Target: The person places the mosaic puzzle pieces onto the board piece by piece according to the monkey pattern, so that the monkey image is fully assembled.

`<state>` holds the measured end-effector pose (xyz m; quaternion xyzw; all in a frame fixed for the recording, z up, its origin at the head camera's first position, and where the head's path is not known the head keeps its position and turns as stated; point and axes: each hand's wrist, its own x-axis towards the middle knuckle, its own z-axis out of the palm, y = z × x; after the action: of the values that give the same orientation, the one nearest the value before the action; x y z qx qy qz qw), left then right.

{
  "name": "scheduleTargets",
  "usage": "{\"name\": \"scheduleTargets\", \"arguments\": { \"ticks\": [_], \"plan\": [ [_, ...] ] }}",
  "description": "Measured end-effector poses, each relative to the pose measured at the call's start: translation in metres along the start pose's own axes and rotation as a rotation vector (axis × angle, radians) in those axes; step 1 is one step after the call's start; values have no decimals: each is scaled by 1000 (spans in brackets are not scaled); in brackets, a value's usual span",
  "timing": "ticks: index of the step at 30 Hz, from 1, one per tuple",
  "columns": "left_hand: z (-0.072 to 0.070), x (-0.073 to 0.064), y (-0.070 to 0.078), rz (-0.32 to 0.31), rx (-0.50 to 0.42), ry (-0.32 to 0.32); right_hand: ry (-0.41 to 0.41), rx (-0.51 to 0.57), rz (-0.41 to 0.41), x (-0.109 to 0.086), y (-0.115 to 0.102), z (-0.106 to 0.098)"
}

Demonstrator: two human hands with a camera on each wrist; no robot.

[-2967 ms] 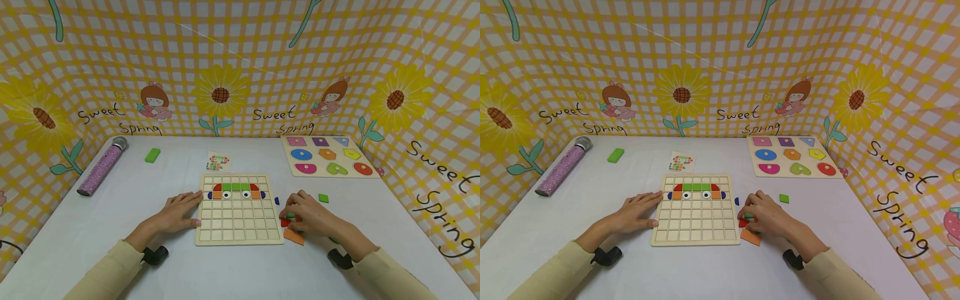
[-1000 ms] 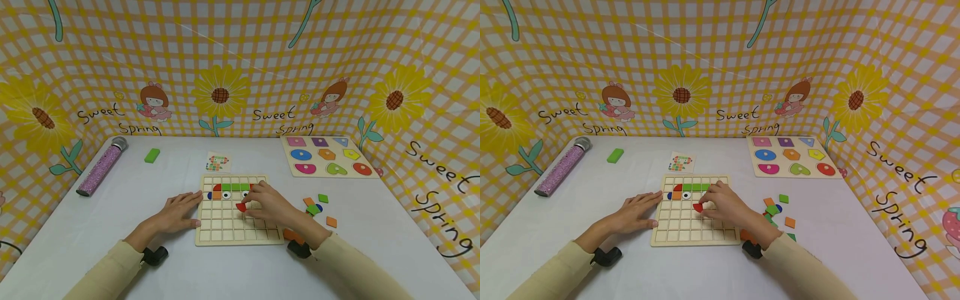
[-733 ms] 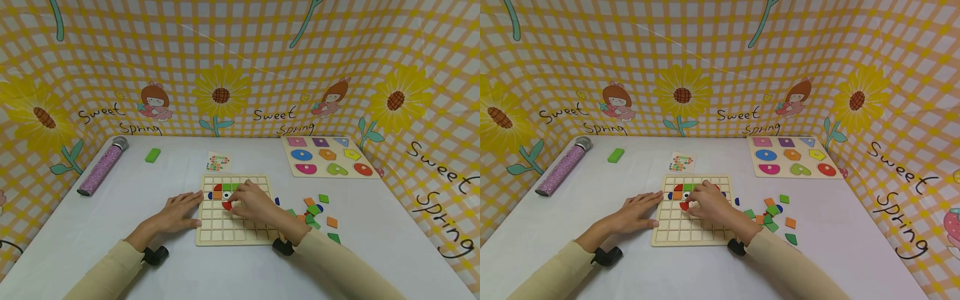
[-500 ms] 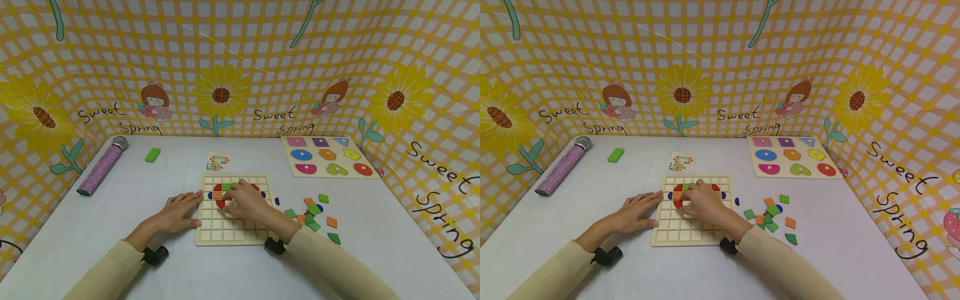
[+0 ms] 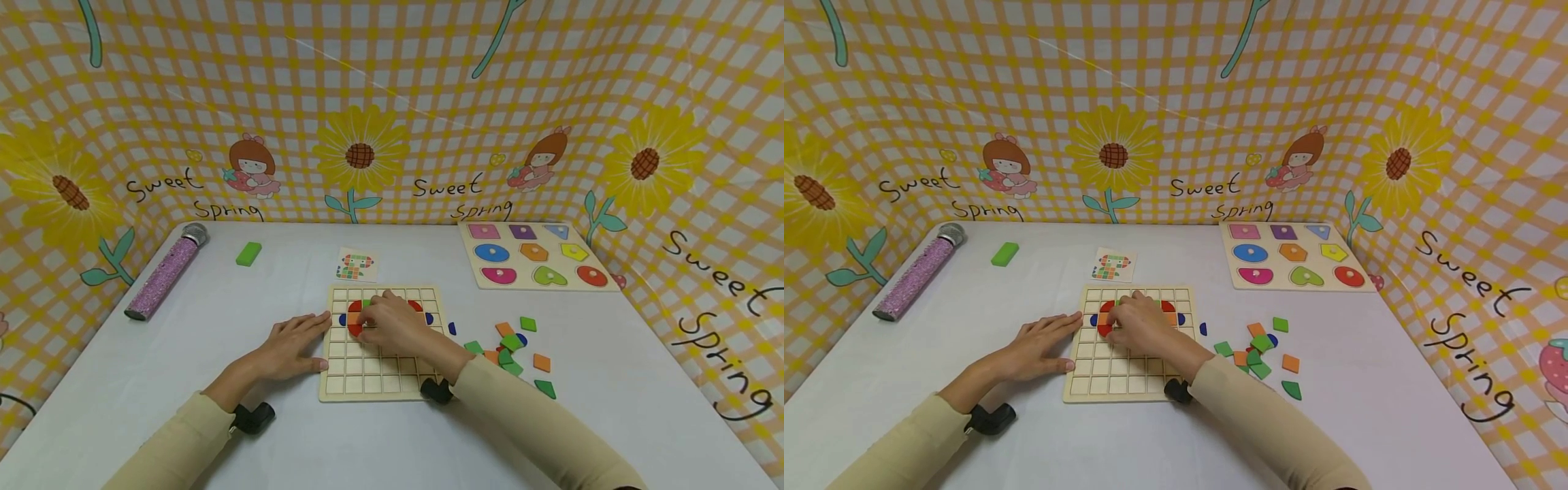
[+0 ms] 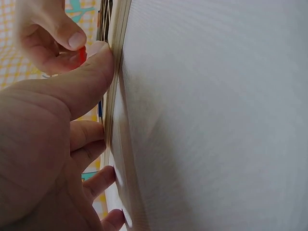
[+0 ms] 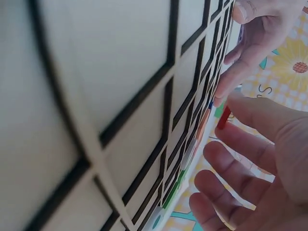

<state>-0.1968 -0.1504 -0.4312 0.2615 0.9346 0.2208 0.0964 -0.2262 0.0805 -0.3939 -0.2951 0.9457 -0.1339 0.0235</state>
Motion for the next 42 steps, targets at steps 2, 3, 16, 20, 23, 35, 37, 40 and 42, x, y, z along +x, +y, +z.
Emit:
{"name": "scheduleTargets", "arguments": {
  "ticks": [2,3,16,20,23,35,37,40,42],
  "plan": [
    [1,0,0,0,0,1,-16,-13,5,2,0,2],
    [1,0,-1,0,0,-1,-21,-16,6,2,1,2],
    [0,0,-1,8,5,0,-21,-84,-46,6,3,6],
    [1,-1,-1,8,11,5,-19,-119,-57,6,3,6],
    [1,-1,-1,13,13,9,-21,-134,-57,6,3,6],
    [-1,-2,0,13,7,13,15,-169,-55,7,3,8],
    [-1,-2,0,12,4,11,13,-160,-54,6,3,7],
    [-1,-2,0,13,0,7,17,-137,-47,6,3,7],
    [-1,-2,0,14,-4,3,28,-117,-43,5,3,5]
  ]
}}
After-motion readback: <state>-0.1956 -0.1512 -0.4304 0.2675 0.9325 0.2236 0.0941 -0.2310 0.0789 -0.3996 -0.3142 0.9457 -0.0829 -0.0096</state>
